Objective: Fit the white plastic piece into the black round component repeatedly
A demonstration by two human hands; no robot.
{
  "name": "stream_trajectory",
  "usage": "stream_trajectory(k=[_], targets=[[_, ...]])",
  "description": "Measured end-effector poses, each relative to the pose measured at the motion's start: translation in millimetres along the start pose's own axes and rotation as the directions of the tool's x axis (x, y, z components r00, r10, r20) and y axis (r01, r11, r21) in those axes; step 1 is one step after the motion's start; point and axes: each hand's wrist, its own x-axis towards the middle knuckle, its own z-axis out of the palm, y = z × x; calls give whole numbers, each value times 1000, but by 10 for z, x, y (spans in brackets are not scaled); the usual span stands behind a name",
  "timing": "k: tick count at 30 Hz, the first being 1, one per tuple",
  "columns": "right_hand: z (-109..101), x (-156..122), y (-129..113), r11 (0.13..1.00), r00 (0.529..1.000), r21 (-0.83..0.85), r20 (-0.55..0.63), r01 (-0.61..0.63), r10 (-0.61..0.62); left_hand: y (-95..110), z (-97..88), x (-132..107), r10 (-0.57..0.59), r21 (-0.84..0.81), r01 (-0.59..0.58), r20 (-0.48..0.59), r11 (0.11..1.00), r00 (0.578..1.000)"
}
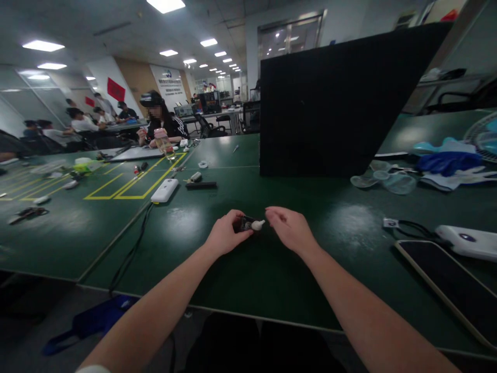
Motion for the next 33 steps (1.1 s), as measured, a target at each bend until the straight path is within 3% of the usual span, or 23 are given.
stream_trajectory(k=[3, 6, 9, 11, 13, 18, 21, 23, 26, 28, 30, 31, 33], targets=[[-95, 5, 45, 997, 993, 42, -92, -67, 71, -18, -42, -29, -34, -43, 34, -1, 998, 999], [-109, 40, 112, 993, 990, 19, -73, -117, 118, -124, -221, -98, -39, -48, 36, -51, 998, 998], [-59, 74, 146, 989, 990, -55, 22, -141, 142, -383, -589, -229, -4, 98, 29, -242, 995, 970], [-19, 70, 125, 988, 985, -94, 111, -122, 132, -610, -909, -340, 11, 225, 80, -375, 971, 927], [15, 45, 72, 991, 979, -113, 179, -77, 97, -825, -1237, -441, -25, 284, 161, -427, 945, 904], [50, -13, -45, 992, 963, -126, 266, 4, 30, -1056, -1840, -557, -107, 447, 234, -292, 864, 950], [42, -4, -44, 991, 952, -130, 305, 33, 8, -1019, -2027, -550, -8, 582, 77, -120, 809, 993], [41, 8, -29, 990, 937, -137, 349, 39, 12, -996, -2105, -540, 49, 629, -48, 16, 776, 999], [56, 12, -11, 985, 918, -157, 396, 64, 3, -1040, -2163, -558, 64, 680, -96, 73, 727, 995], [72, 6, -5, 983, 915, -161, 402, 87, -15, -1140, -2160, -597, 61, 704, -45, 2, 709, 998], [84, -1, -1, 985, 916, -153, 402, 82, -14, -1283, -2122, -634, 34, 684, 115, -201, 721, 979], [87, -5, 1, 986, 916, -148, 400, 71, -6, -1358, -2091, -641, 0, 635, 228, -338, 738, 941], [89, -8, 6, 988, 916, -143, 401, 57, 5, -1487, -2017, -609, -114, 438, 436, -590, 786, 799]])
